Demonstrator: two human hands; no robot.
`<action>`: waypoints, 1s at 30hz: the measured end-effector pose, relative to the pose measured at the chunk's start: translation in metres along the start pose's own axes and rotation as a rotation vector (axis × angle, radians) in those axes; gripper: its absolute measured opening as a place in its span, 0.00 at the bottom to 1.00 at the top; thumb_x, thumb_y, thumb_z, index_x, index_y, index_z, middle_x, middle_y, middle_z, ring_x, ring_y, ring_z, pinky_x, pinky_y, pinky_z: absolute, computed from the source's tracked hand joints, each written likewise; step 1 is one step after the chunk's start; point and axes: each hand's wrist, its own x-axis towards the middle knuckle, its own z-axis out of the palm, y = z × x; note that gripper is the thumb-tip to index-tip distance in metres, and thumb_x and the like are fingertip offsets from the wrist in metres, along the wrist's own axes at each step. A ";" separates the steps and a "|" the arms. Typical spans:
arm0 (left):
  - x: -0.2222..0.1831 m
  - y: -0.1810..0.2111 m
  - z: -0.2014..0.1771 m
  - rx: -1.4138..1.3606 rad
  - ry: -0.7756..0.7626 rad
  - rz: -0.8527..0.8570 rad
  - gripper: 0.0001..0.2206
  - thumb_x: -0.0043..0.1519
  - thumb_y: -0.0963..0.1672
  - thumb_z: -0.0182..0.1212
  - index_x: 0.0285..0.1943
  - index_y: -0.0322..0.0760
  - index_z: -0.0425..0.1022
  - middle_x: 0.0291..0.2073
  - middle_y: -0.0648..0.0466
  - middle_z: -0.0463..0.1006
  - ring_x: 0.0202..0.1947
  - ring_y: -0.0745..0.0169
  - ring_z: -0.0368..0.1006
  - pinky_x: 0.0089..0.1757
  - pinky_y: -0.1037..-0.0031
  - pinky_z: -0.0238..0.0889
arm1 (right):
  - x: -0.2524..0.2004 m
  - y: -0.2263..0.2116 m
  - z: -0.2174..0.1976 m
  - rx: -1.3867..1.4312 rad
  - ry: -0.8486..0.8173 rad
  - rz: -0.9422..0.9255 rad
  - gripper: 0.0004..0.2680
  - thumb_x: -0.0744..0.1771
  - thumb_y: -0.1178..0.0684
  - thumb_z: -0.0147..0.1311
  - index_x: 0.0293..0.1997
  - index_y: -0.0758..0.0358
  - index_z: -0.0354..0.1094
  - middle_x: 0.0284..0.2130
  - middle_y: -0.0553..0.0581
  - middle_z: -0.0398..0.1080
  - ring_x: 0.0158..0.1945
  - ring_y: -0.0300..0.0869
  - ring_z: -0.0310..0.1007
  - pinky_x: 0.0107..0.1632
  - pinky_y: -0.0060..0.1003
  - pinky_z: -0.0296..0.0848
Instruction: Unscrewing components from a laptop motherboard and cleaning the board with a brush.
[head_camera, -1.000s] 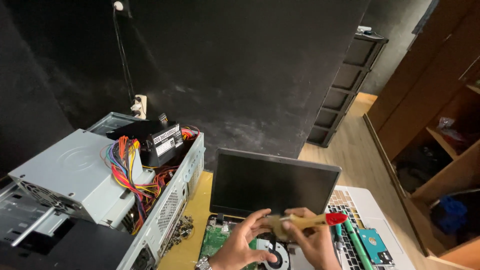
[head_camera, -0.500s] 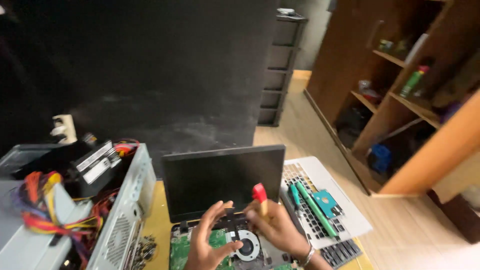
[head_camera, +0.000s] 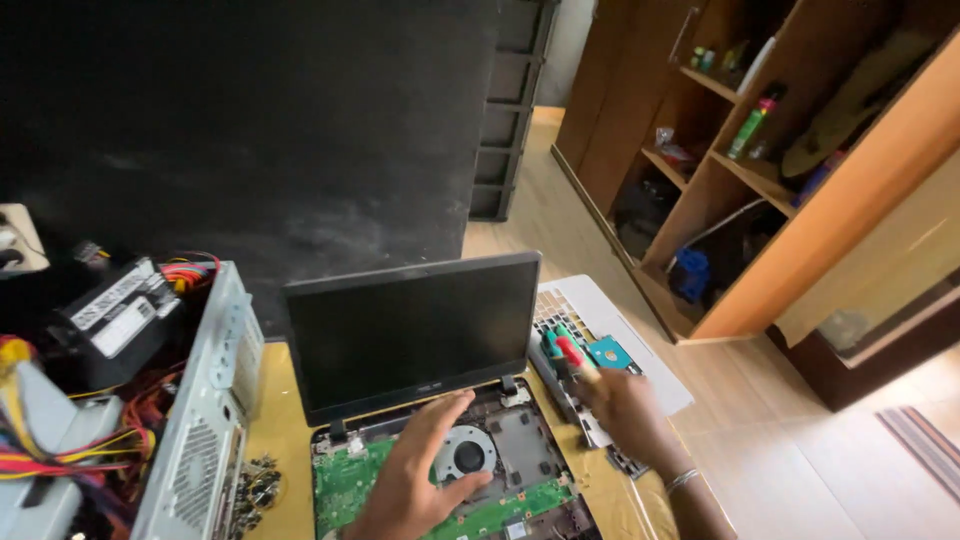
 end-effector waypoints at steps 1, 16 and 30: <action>-0.001 -0.003 0.001 0.041 0.002 -0.022 0.35 0.59 0.47 0.73 0.75 0.38 0.59 0.69 0.45 0.67 0.68 0.46 0.63 0.64 0.53 0.56 | 0.011 0.011 -0.009 -0.155 0.040 0.124 0.08 0.69 0.48 0.53 0.32 0.52 0.75 0.25 0.43 0.77 0.27 0.29 0.75 0.34 0.21 0.80; -0.004 -0.026 0.008 0.273 -0.022 0.031 0.16 0.64 0.45 0.63 0.58 0.31 0.77 0.52 0.45 0.80 0.58 0.51 0.71 0.59 0.62 0.65 | -0.005 0.028 -0.015 -0.338 0.022 0.320 0.17 0.73 0.42 0.42 0.26 0.53 0.70 0.19 0.44 0.67 0.21 0.31 0.61 0.26 0.22 0.64; -0.018 0.000 -0.020 0.637 -0.442 -0.091 0.21 0.58 0.52 0.75 0.45 0.36 0.72 0.41 0.51 0.72 0.44 0.56 0.65 0.49 0.64 0.59 | -0.105 0.058 0.076 0.790 0.061 -0.100 0.16 0.61 0.59 0.65 0.54 0.69 0.78 0.43 0.61 0.78 0.48 0.50 0.79 0.56 0.48 0.77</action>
